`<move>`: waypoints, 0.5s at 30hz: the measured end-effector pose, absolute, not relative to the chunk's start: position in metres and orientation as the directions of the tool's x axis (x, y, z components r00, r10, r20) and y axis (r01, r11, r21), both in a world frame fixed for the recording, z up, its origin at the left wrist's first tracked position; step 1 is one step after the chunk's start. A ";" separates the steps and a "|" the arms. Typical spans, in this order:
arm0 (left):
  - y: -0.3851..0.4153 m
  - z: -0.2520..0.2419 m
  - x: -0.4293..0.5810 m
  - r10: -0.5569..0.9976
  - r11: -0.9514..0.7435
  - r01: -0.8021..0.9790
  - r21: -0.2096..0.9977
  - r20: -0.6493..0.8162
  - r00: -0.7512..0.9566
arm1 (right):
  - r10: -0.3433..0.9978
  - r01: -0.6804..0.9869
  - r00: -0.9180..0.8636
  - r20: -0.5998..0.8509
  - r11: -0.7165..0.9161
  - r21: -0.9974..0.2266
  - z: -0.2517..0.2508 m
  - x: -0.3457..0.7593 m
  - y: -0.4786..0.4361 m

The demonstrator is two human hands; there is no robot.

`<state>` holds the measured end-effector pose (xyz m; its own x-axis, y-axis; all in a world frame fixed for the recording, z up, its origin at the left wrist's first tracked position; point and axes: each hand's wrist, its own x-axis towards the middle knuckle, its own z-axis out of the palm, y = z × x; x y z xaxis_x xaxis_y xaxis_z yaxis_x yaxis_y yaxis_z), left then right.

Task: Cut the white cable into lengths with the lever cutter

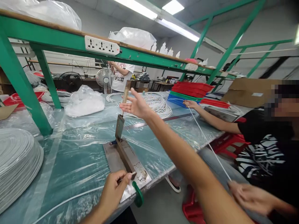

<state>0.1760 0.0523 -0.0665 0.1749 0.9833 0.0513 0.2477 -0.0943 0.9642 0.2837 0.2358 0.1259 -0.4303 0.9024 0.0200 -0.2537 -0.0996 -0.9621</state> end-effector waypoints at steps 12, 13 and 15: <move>0.040 -0.087 0.167 0.994 -0.105 0.173 0.979 0.098 0.044 | 0.973 -0.073 -0.232 0.011 -0.006 -0.997 0.080 0.203 0.325; 0.038 -0.085 0.168 0.994 -0.108 0.159 0.981 0.104 0.030 | 0.972 -0.060 -0.233 0.007 -0.007 -0.998 0.078 0.201 0.327; 0.037 -0.081 0.169 0.994 -0.110 0.133 0.985 0.110 0.011 | 0.971 -0.037 -0.237 0.012 0.003 -0.999 0.076 0.197 0.329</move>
<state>0.1686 0.0366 -0.0812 0.0108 0.9939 0.1097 0.1334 -0.1102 0.9849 0.1973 0.3291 0.0759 -0.2371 0.9714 0.0120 -0.0371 0.0033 -0.9993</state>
